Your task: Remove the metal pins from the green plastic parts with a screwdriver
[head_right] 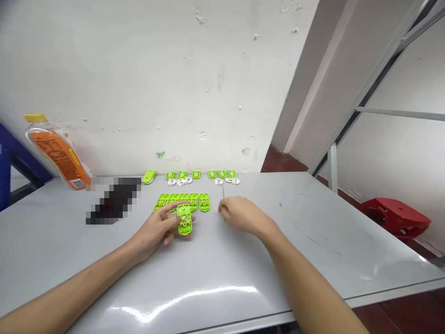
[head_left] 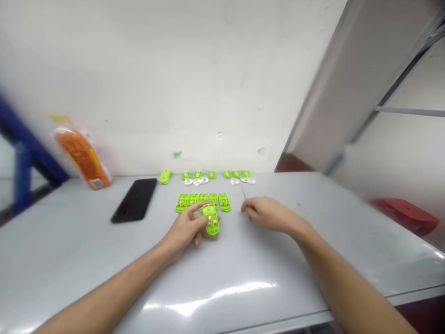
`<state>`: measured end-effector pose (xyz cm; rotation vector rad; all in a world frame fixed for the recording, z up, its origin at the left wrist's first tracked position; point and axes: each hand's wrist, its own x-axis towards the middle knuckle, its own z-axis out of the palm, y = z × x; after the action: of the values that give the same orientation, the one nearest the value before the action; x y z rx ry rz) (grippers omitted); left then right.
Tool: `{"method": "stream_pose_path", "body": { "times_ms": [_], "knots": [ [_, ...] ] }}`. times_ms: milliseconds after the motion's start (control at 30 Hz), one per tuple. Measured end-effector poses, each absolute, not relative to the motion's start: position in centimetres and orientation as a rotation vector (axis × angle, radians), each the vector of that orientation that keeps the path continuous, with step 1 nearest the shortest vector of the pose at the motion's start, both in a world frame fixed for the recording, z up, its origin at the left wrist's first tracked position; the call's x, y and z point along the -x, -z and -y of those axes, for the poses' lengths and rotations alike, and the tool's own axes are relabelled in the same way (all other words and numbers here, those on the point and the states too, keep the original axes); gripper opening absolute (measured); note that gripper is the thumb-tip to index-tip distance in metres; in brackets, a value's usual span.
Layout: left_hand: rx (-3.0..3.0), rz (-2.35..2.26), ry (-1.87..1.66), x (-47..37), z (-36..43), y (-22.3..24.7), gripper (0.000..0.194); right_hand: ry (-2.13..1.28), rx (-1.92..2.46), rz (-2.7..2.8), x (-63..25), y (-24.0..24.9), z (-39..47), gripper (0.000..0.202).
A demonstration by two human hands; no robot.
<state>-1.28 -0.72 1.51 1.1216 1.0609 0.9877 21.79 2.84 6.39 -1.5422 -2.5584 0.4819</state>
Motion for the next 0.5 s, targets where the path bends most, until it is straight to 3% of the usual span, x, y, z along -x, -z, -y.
{"method": "stream_pose_path", "body": {
  "times_ms": [133,233,500],
  "knots": [
    [-1.11,-1.064,-0.981,1.3,0.7,-1.5,0.058,-0.504,1.269,2.372,-21.2,-7.1,-2.7,0.033],
    [-1.098,-1.07,-0.985,1.2,0.7,-1.5,0.058,-0.382,1.121,2.22,-20.4,-7.5,-2.1,0.021],
    [-1.07,-1.077,-0.994,1.0,0.7,-1.7,0.058,-0.396,0.734,2.064,-19.0,-7.0,-0.3,0.018]
  ]
}}
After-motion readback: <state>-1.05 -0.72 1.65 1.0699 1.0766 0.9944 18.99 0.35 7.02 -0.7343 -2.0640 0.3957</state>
